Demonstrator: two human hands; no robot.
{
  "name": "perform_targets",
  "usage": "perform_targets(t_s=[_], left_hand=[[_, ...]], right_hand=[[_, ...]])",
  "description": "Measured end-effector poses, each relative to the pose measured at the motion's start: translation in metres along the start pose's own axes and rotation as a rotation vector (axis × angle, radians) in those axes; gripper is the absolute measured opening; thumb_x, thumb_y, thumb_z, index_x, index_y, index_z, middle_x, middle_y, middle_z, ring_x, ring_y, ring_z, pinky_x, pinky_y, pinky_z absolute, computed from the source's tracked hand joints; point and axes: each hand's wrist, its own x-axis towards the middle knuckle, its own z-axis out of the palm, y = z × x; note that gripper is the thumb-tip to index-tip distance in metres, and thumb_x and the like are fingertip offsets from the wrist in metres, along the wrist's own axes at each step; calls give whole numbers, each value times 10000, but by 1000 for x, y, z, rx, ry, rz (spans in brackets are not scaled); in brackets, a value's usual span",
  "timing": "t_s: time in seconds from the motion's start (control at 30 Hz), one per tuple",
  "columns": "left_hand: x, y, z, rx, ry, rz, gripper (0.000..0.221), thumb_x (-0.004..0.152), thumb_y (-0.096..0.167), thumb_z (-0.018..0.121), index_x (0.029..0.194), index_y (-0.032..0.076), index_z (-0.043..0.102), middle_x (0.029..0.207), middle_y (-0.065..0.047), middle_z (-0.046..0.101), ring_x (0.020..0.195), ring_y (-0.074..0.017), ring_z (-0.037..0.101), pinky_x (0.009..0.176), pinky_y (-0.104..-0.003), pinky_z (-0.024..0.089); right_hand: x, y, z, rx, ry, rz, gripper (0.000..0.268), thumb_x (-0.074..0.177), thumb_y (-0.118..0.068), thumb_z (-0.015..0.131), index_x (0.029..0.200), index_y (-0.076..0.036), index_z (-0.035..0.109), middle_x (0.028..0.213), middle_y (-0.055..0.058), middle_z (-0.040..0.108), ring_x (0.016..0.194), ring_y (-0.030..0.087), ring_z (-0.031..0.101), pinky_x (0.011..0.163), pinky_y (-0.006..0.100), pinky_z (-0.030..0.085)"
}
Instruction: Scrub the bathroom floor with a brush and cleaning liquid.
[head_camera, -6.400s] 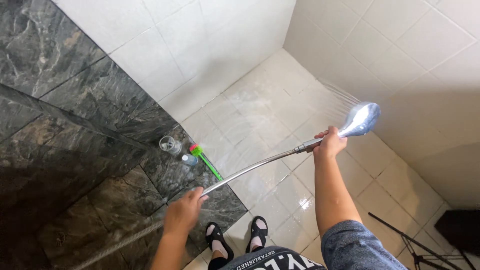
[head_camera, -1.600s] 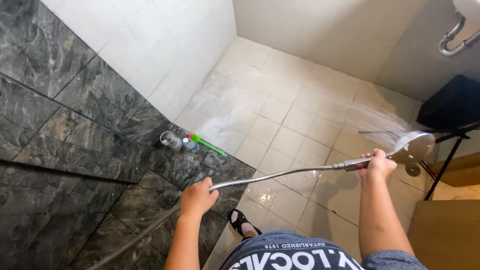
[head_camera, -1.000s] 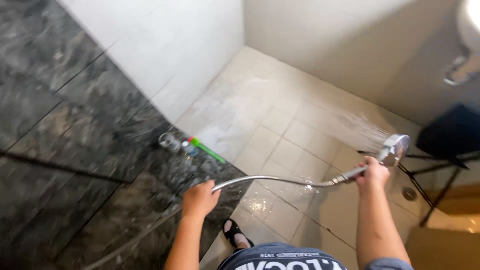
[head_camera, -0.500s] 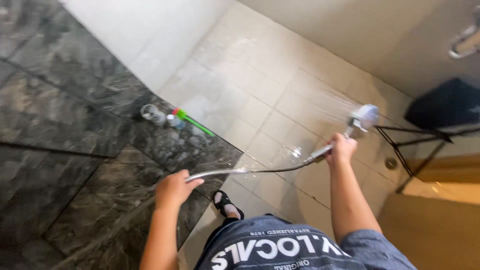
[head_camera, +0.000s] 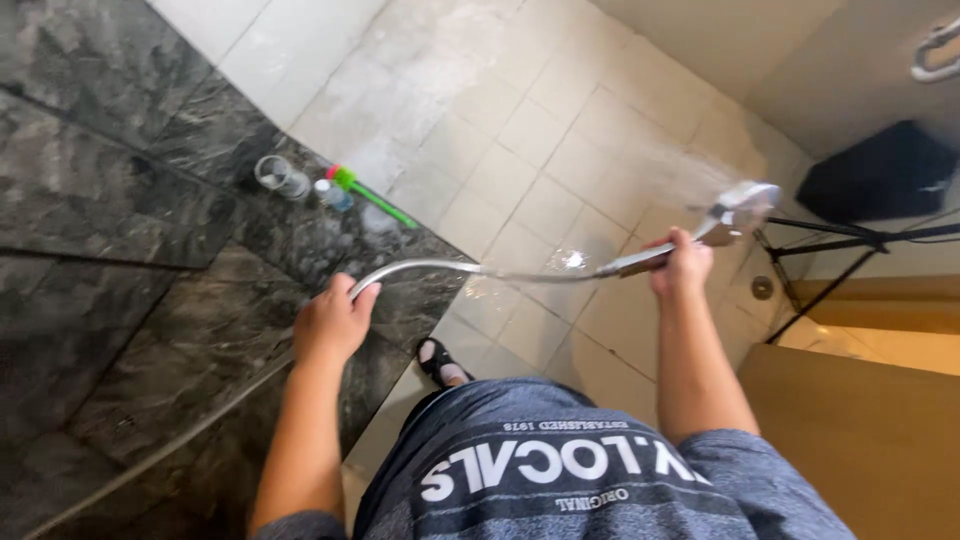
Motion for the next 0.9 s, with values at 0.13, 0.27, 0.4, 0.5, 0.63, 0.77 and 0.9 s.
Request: perform_targets(t_s=[0.13,0.27,0.4,0.5,0.63,0.77,0.9], left_hand=[[12,2,-8,-71,22,16,423,965,531,600,998,109,606,817,-175,727,780,-447,699,657,-562,527],[29,-6,-8,-88,30,109,392,960,508,633,957,117,618,795,-156,729,765,-404,715,657,-522,542],[41,-5,-11,-85,143,296,303,952,444,655,969,142,657,823,-133,739,753,-394,707,646,-515,535],[47,7,-15,-70,59,292,313,956,447,649,981,136,644,797,-119,732,728,-374,709,647,-511,537],[57,22,-3,-61,73,347,322,945,439,666,967,122,616,800,-113,730,709,-374,703,615,-516,528],[58,43,-6,-42,140,362,334,941,461,686,962,135,617,799,-119,728,705,-375,700,598,-502,527],[67,68,-16,29,165,301,331,970,448,657,997,121,613,806,-122,723,672,-368,697,559,-494,524]], right_hand=[[-11,-25,12,-39,-34,-22,136,924,-77,691,950,-48,560,776,147,583,594,302,658,490,457,492],[-1,-29,21,36,63,-217,141,946,32,646,970,20,508,880,107,571,615,278,669,546,508,625],[41,-22,16,43,84,-284,77,977,-16,617,962,-22,542,777,77,528,577,250,610,504,438,532],[73,-22,12,129,109,-320,125,990,-24,634,930,-24,524,759,112,572,600,276,626,569,454,596],[100,-51,40,280,111,-256,186,996,-82,664,909,-35,507,717,116,551,567,237,545,582,411,582],[131,-84,69,213,340,-511,202,816,-28,660,910,-60,484,710,121,637,516,248,666,479,437,627],[146,-117,119,205,300,-383,149,861,-54,614,891,45,506,679,156,629,544,270,670,461,458,592]])
